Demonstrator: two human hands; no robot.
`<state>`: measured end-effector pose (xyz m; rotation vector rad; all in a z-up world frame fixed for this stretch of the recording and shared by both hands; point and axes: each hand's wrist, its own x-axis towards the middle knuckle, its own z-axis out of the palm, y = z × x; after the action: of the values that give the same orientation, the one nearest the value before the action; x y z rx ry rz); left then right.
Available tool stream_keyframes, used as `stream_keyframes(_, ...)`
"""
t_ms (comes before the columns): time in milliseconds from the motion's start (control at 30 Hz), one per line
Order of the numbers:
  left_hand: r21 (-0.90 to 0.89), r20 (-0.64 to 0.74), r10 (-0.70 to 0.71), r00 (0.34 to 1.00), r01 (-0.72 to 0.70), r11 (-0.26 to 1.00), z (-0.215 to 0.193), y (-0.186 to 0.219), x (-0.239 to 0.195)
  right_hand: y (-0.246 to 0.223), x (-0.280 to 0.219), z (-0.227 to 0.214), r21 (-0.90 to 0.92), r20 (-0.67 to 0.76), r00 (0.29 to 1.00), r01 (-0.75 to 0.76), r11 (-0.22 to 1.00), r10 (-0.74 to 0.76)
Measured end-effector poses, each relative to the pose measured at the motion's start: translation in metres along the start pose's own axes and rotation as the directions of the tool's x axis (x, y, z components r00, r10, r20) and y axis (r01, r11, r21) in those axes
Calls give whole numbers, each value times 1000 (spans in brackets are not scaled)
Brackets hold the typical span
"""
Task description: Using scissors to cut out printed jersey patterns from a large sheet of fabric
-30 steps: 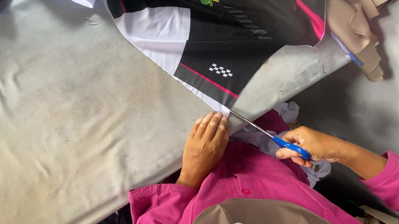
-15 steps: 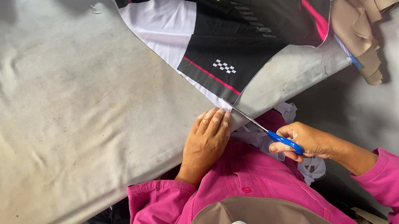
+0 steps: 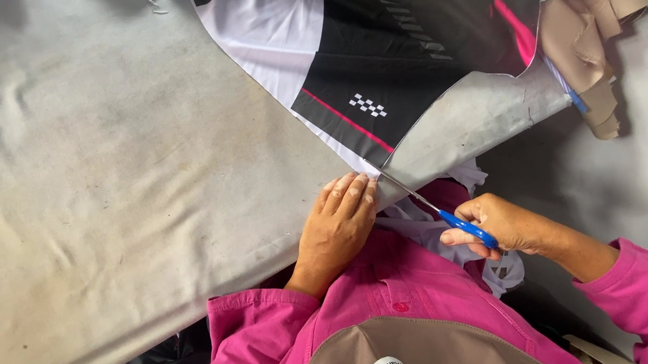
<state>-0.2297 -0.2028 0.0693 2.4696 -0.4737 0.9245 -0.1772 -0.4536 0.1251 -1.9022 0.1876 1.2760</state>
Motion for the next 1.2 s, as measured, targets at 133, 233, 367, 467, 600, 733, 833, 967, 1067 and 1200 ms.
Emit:
stream_keyframes(133, -1, -7, 0, 1000, 0, 1000, 1, -1, 0, 12, 7, -5, -6, 26, 1000, -6, 1000, 6)
stream_keyframes(233, 6, -16, -14, 1000, 14, 1000, 2, 0, -1, 21, 15, -9, -33, 82, 997, -2, 999, 5)
stream_keyframes(367, 2, -45, -12, 999, 12, 1000, 4, 0, -3, 8, 14, -6, -9, 89, 996, -26, 1000, 27)
stream_keyframes(467, 15, -66, -20, 998, 21, 1000, 6, 1, -3, 0, 15, -5, 1, 82, 996, -26, 1000, 26)
stream_keyframes(600, 7, -74, -16, 997, 16, 1000, 8, 0, -5, -17, 11, 3, 3, 55, 998, -26, 1000, 26)
stream_keyframes(733, 6, -93, -18, 995, 19, 1000, 8, 0, -5, -18, 11, 5, -1, 54, 998, -12, 1000, 12)
stream_keyframes(833, -3, -98, -9, 995, 9, 1000, 8, 0, -4, -20, 8, 8, 11, 33, 999, 5, 1000, -5)
stream_keyframes(967, -2, -91, -8, 996, 8, 1000, 7, 0, -4, -16, 11, 8, 15, 27, 999, 19, 1000, -19)
stream_keyframes(1067, 5, -81, 1, 997, -1, 1000, 5, -1, -2, -15, 13, 8, 14, 46, 999, 11, 1000, -11)
stream_keyframes(1200, 4, -76, -4, 997, 5, 1000, 5, -1, -1, -5, 28, 5, 4, 63, 998, 21, 1000, -21)
